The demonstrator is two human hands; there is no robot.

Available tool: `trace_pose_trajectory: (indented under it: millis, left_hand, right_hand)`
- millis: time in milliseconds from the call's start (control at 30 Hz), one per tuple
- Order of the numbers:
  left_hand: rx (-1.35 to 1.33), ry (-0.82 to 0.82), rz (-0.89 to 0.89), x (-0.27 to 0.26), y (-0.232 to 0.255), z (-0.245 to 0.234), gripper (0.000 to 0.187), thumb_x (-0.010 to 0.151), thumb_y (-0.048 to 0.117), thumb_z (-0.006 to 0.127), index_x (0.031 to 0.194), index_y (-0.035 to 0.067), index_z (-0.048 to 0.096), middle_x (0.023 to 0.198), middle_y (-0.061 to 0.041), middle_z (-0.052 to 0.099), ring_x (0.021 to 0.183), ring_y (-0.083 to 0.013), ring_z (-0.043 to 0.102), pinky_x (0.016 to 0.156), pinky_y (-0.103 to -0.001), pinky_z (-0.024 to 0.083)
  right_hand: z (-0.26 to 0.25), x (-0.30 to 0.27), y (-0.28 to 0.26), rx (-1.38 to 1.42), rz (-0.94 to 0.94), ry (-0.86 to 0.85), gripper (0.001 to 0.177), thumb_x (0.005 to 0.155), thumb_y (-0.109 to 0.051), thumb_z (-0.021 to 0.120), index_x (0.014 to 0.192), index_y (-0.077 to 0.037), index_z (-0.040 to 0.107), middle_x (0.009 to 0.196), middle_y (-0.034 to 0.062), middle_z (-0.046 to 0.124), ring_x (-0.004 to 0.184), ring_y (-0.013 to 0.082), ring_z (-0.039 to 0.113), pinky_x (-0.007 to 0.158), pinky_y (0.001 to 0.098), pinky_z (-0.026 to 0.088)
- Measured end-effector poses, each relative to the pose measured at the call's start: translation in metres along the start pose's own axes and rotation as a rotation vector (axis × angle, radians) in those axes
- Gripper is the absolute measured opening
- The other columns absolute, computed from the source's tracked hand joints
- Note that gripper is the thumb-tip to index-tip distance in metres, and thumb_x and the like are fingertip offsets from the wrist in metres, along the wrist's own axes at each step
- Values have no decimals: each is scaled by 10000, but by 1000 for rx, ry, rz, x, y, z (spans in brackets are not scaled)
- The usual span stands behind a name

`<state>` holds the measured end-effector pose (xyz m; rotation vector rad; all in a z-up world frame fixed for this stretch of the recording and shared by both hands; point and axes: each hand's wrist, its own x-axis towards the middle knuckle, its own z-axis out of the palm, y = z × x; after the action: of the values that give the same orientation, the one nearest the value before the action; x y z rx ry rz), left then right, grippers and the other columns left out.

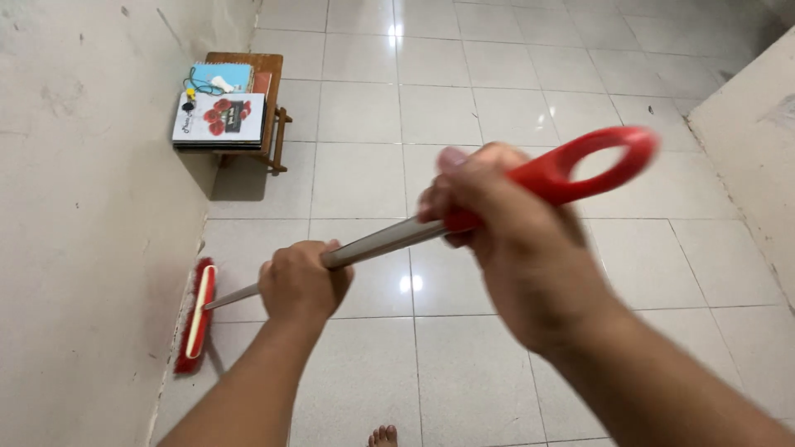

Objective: Sweeping debris and paper scraps on a tiled floor using a broom.

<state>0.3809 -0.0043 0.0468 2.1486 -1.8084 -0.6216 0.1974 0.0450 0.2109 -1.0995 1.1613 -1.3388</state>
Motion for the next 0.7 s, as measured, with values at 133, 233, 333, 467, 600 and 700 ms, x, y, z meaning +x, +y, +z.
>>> trace_pose_trajectory:
  millis: [133,233,333,467,600,700]
  left_hand:
    - [51,-137,-158,-4,-33,-6,445,1020,404,532,680,170,697,639,-52,671,623,-215,612,828,-409,455]
    - [50,-238,-196,-9,-42,-1,370,980,375,582,698,162,690,683,-50,684,686,-212,631,892,-416,445]
    - [64,-253,-137,-13,-33,12,356,964,355,589,682,154,672,678,-50,667,707,-214,632,935,-449,427]
    - [50,-290,-38,-22,-2,4,416,988,325,535,636,127,633,613,-58,627,706,-264,646,1001,-434,424]
    - [31,-273,105,-28,19,19,404,978,265,546,606,131,625,577,-48,634,642,-262,637,902,-434,472]
    - [-104,-311,116,-39,44,30,371,946,239,566,600,109,600,577,-32,630,558,-190,629,625,-403,565]
  right_hand:
    - [18,-4,27,-137,155,-126,301,937,-340,643,741,-118,590,788,49,682,775,159,583,780,356,477]
    - [21,-10,34,-272,241,-184,298,913,-356,667,748,-109,640,774,53,707,734,140,588,720,330,493]
    - [9,-13,27,-330,264,-154,259,876,-330,700,753,-104,667,749,70,733,674,142,594,631,323,499]
    - [-10,-15,2,-426,200,-164,266,880,-289,695,713,-84,661,748,82,737,644,149,558,597,322,469]
    - [-38,-24,-19,-473,113,-148,243,871,-264,694,711,-84,659,723,79,747,645,137,594,584,325,479]
    - [-62,-36,-34,-490,68,-134,216,925,-229,698,778,-70,705,724,87,760,644,152,629,556,343,479]
